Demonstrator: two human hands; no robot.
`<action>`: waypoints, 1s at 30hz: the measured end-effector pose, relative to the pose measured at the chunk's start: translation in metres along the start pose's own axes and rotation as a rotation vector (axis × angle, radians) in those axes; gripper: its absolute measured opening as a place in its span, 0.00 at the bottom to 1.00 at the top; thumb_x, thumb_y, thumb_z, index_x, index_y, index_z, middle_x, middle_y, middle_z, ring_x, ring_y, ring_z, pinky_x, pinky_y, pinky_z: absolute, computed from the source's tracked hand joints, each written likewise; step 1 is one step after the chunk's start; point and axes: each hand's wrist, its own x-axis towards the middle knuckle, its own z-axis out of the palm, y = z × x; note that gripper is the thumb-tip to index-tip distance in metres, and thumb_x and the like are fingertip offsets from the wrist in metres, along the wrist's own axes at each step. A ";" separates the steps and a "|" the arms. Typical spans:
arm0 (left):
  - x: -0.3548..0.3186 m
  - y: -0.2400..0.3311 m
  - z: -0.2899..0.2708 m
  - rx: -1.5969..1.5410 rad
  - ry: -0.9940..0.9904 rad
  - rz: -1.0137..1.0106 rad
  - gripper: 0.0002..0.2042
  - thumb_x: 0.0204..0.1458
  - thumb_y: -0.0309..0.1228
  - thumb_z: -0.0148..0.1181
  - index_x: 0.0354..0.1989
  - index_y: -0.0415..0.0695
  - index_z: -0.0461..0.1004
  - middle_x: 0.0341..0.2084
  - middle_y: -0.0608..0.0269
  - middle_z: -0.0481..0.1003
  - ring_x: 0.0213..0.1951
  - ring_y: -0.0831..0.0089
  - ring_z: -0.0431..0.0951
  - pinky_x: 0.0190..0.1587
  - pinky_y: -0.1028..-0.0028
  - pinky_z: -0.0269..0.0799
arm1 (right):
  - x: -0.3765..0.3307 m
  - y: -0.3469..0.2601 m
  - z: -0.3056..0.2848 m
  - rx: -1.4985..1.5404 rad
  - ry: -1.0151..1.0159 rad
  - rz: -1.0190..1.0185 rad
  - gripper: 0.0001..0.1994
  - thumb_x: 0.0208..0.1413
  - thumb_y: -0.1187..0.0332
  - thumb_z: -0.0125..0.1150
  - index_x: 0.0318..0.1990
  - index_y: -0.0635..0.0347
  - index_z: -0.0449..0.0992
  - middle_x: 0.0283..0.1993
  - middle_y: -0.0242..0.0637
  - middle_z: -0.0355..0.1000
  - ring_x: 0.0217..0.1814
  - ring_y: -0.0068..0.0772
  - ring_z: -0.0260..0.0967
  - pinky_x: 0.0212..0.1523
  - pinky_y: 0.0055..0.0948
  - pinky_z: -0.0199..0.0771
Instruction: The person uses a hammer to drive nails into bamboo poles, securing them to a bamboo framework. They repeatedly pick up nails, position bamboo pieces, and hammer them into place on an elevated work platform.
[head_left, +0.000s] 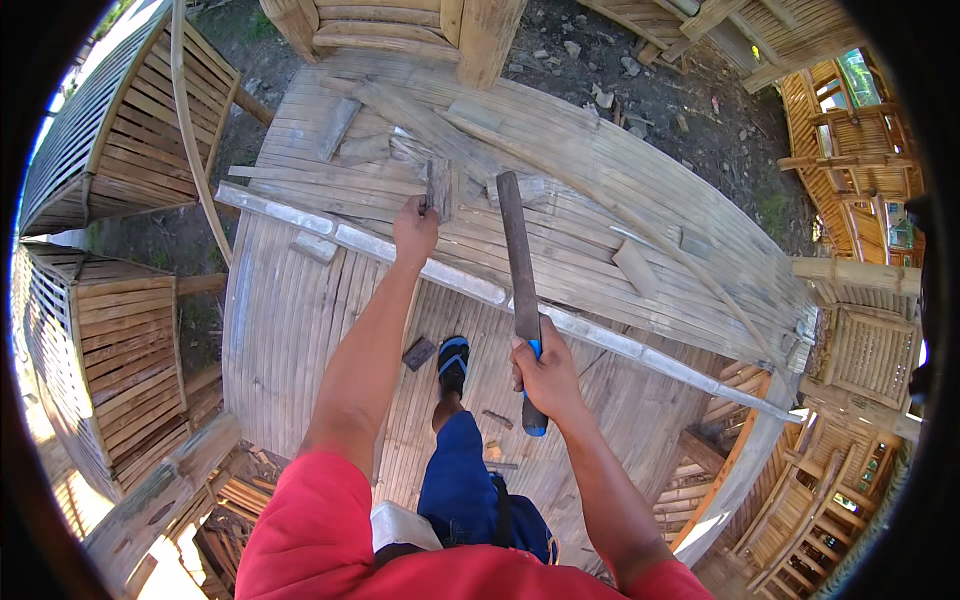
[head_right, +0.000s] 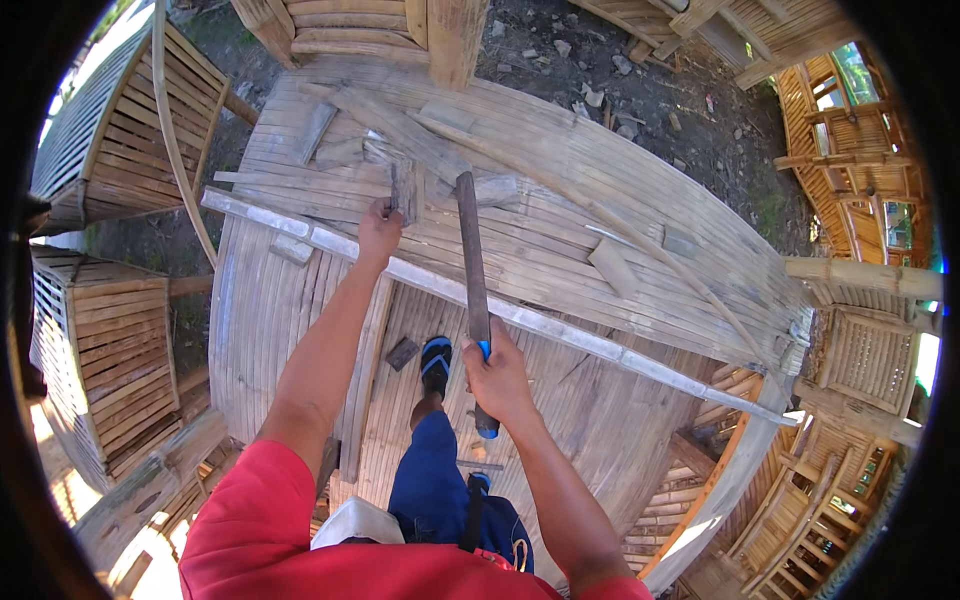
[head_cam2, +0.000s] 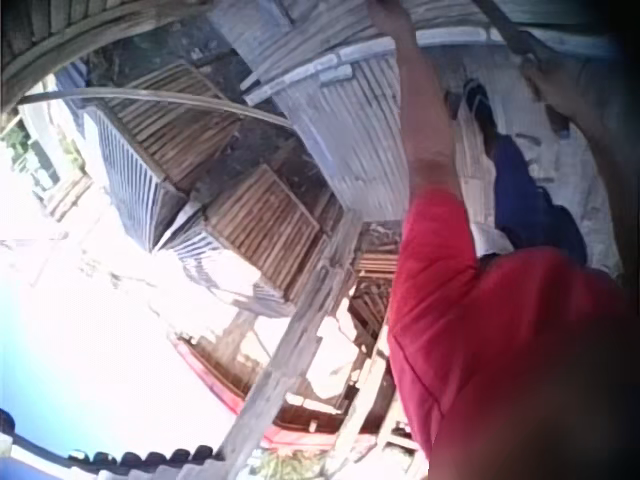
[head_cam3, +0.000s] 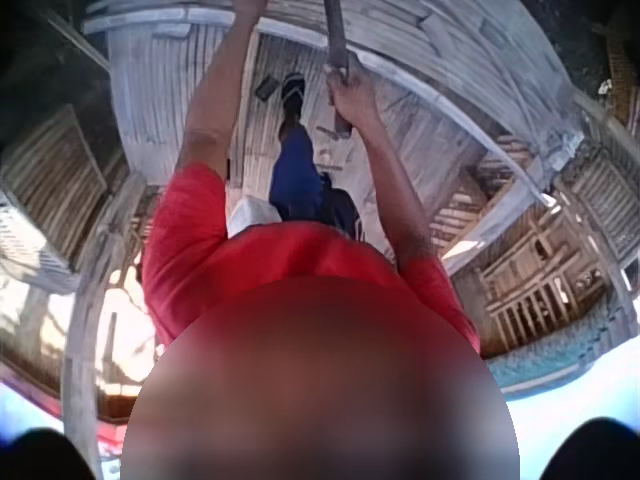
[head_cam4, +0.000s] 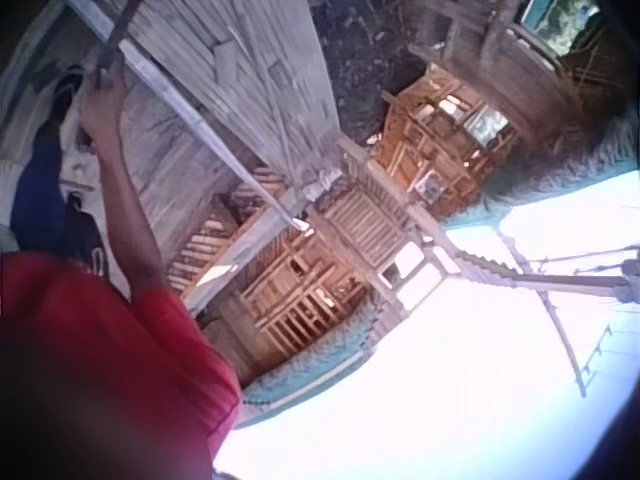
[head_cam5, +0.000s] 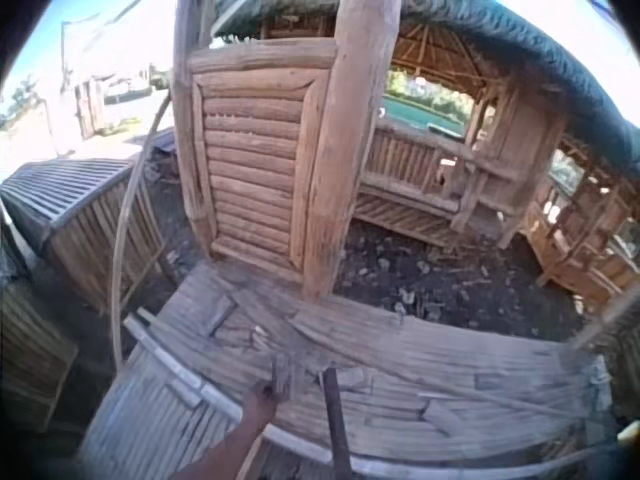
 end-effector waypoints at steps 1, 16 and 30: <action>-0.017 0.012 -0.007 -0.242 -0.026 -0.004 0.18 0.58 0.28 0.59 0.56 0.39 0.70 0.40 0.59 0.78 0.41 0.68 0.80 0.42 0.66 0.77 | -0.006 -0.006 0.001 -0.007 -0.003 -0.075 0.08 0.66 0.70 0.54 0.47 0.61 0.64 0.26 0.30 0.65 0.21 0.20 0.66 0.22 0.28 0.72; -0.625 0.140 -0.212 -0.720 0.111 0.111 0.41 0.52 0.18 0.57 0.74 0.47 0.45 0.55 0.50 0.72 0.47 0.67 0.79 0.45 0.69 0.77 | -0.348 -0.011 0.072 0.005 -0.434 -0.504 0.16 0.59 0.65 0.69 0.47 0.66 0.75 0.22 0.29 0.69 0.18 0.19 0.65 0.19 0.25 0.64; -1.226 -0.087 -0.279 -0.316 1.362 -0.090 0.16 0.56 0.21 0.63 0.54 0.43 0.72 0.43 0.61 0.80 0.46 0.74 0.80 0.51 0.68 0.75 | -0.758 0.266 0.288 -0.582 -1.242 -0.876 0.16 0.65 0.68 0.60 0.57 0.64 0.71 0.21 0.34 0.69 0.19 0.24 0.67 0.23 0.31 0.69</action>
